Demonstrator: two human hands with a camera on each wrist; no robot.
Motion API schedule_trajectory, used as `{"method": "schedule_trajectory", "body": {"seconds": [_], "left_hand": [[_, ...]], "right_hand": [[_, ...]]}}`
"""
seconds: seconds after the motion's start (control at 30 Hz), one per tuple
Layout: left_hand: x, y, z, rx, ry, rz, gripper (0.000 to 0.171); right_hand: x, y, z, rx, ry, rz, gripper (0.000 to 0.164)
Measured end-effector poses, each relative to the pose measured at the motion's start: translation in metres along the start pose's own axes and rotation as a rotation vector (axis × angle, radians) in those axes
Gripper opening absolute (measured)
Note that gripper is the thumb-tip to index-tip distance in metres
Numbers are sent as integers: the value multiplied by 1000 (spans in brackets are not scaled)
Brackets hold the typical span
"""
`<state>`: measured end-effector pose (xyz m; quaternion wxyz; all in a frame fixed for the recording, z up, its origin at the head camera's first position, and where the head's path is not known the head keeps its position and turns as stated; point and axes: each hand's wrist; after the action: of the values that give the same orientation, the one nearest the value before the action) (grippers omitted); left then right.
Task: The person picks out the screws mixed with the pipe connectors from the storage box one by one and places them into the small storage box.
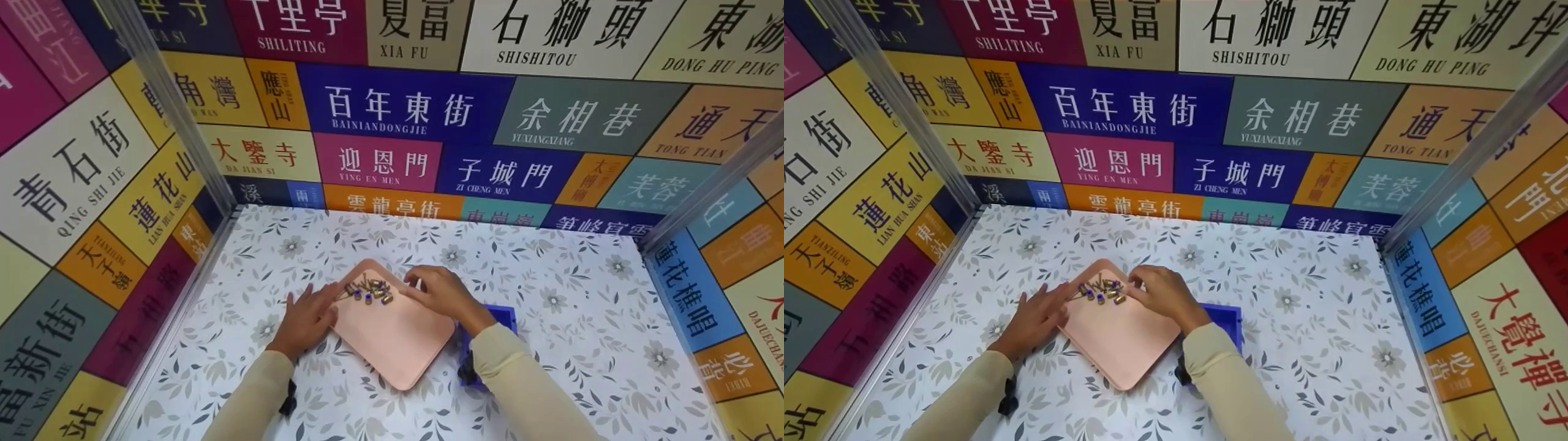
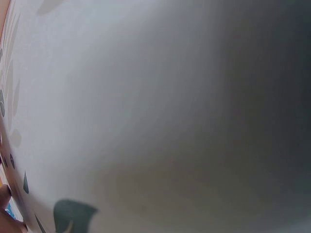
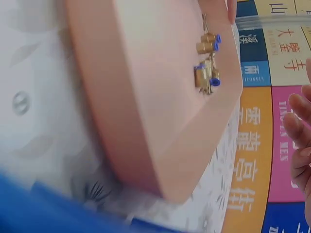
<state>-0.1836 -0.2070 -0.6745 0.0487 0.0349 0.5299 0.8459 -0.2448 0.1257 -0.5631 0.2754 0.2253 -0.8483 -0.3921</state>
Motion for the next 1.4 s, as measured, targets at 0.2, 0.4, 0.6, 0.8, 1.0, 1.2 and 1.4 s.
{"method": "schedule_trajectory", "body": {"seconds": [0.2,0.4,0.6,0.8,1.0,1.2,1.4], "left_hand": [[2,-3,0,6,14,-4,57],[1,-3,0,-1,19,-17,57],[1,1,0,12,35,-11,56],[0,3,1,2,48,-29,56],[-1,4,-1,-9,2,15,55],[-1,4,0,1,-3,20,55],[1,2,3,-1,7,13,56]], "right_hand": [[23,-10,-5,29,-11,-50,27],[41,-21,-5,68,-14,-56,20],[57,-37,-8,94,17,-79,23],[68,-56,-12,84,42,-95,15],[74,-70,-11,138,64,-123,20],[80,-81,-8,97,70,-170,23],[82,-89,-6,54,41,-209,22]]}}
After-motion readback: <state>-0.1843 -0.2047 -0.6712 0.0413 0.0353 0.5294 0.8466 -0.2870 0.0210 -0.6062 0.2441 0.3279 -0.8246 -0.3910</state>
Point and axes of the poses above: each hand's wrist, its own x-axis towards the middle knuckle, its own y-axis out of the back of the hand, z = x × y, and after that the axes turned 2 degrees about x, right-handed
